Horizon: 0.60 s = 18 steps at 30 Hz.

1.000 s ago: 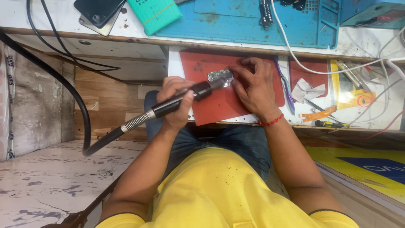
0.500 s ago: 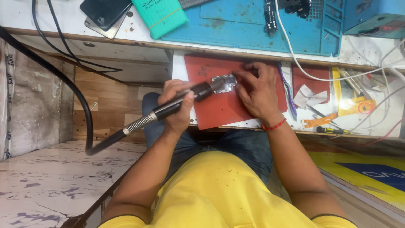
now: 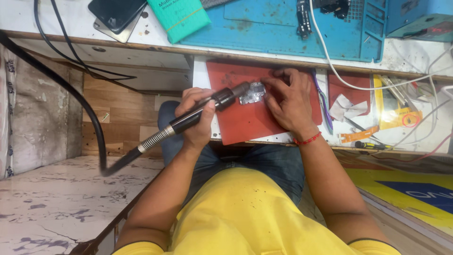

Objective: The person uses a hot air gun to heat a small circuit board placed on a red mat. They then use a metal tool to scrape and clean the surface of the board, repeating the heating and scraping process.

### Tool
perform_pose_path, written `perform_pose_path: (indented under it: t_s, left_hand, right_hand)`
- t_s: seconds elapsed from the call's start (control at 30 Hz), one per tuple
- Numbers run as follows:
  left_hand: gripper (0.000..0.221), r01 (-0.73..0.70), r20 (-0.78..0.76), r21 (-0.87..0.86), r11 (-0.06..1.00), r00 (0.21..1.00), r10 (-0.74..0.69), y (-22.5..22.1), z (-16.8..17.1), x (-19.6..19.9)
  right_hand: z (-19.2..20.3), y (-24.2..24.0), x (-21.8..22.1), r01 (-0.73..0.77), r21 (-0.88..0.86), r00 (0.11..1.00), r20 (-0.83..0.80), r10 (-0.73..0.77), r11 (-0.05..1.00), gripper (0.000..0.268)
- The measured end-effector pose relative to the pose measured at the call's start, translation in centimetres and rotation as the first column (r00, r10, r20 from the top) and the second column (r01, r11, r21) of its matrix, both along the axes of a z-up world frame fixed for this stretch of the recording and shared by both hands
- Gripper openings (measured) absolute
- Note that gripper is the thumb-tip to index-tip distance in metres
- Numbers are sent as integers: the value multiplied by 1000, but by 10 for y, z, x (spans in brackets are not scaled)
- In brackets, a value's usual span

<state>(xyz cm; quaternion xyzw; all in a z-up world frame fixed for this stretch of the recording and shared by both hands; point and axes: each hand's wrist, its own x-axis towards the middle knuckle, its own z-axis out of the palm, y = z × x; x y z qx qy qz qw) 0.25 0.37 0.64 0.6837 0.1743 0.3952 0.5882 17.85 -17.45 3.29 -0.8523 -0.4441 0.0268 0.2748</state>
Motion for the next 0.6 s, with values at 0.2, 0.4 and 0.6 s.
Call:
perform_pose_path:
  t_s: [0.2, 0.4, 0.6]
  left_hand:
    - [16, 58, 6, 77, 995, 998, -58, 0, 7, 4]
    - [20, 106, 35, 110, 988, 993, -110, -3, 7, -3]
    - [19, 147, 39, 134, 980, 987, -153, 0, 5, 1]
  right_hand:
    - [0, 0, 4, -3, -21, 1000, 5, 3, 1000, 35]
    - [-1, -2, -3, 9, -20, 1000, -9, -10, 1000, 35]
    - [-1, -5, -2, -5, -1, 1000, 29, 5, 1000, 36]
